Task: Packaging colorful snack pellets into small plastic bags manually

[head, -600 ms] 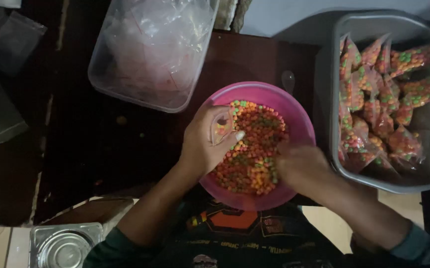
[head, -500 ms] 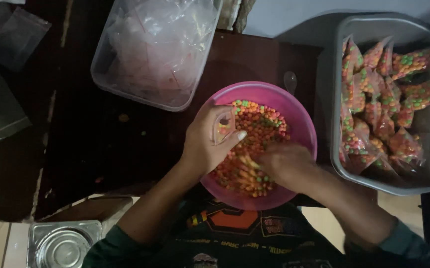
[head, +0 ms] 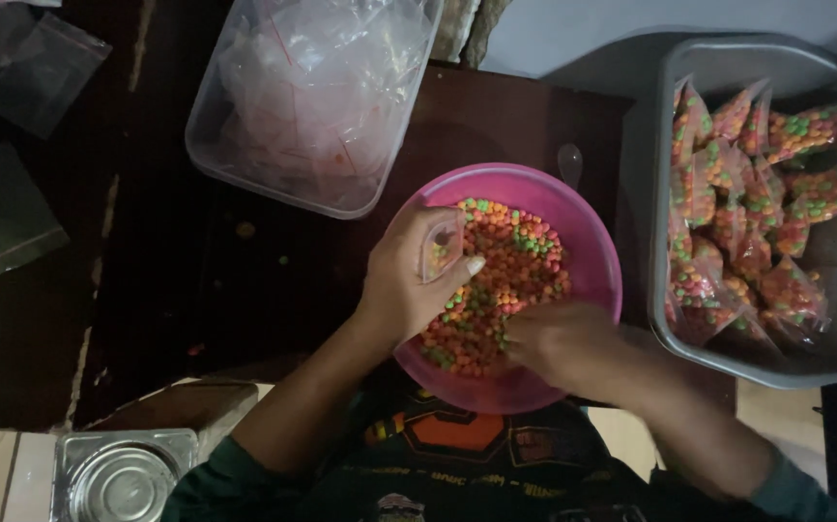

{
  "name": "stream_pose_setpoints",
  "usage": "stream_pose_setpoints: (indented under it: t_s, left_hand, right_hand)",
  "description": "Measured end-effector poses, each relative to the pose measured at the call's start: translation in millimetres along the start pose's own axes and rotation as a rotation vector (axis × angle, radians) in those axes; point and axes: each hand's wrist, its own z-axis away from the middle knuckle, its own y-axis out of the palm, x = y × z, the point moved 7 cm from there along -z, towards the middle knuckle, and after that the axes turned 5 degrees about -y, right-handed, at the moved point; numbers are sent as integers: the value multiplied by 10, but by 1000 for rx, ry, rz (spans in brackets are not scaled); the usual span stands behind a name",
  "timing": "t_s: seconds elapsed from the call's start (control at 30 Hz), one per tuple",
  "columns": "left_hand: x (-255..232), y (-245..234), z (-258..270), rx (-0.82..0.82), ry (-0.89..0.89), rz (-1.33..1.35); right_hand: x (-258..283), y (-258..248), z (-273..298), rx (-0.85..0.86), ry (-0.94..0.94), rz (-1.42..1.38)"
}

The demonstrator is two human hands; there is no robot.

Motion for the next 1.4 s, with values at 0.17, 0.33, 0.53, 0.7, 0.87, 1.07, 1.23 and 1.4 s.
stream_pose_setpoints:
  t_s: [0.17, 0.33, 0.53, 0.7, 0.87, 1.07, 1.23, 1.4]
  left_hand:
    - [10, 9, 16, 15, 25, -41]
    - [-11, -11, 2, 17, 37, -79]
    - [-58, -12, -6, 37, 8, -91]
    - [-56, 12, -10, 53, 47, -166]
    - [-2, 23, -9, 43, 29, -154]
    - [1, 29, -94, 82, 86, -49]
    - [-54, 29, -78, 114, 111, -102]
    - [66, 29, 23, 42, 14, -47]
  right_hand:
    - [57, 616, -326, -44, -44, -84]
    - [-416, 163, -317, -182, 229, -115]
    - [-269, 90, -70, -200, 90, 9]
    - [-45, 959, -192, -77, 102, -244]
    - [-312, -20, -350, -182, 187, 10]
    - [-472, -472, -413, -541, 180, 454]
    - [-82, -394, -749, -355, 162, 407]
    - [-60, -137, -680, -313, -140, 199]
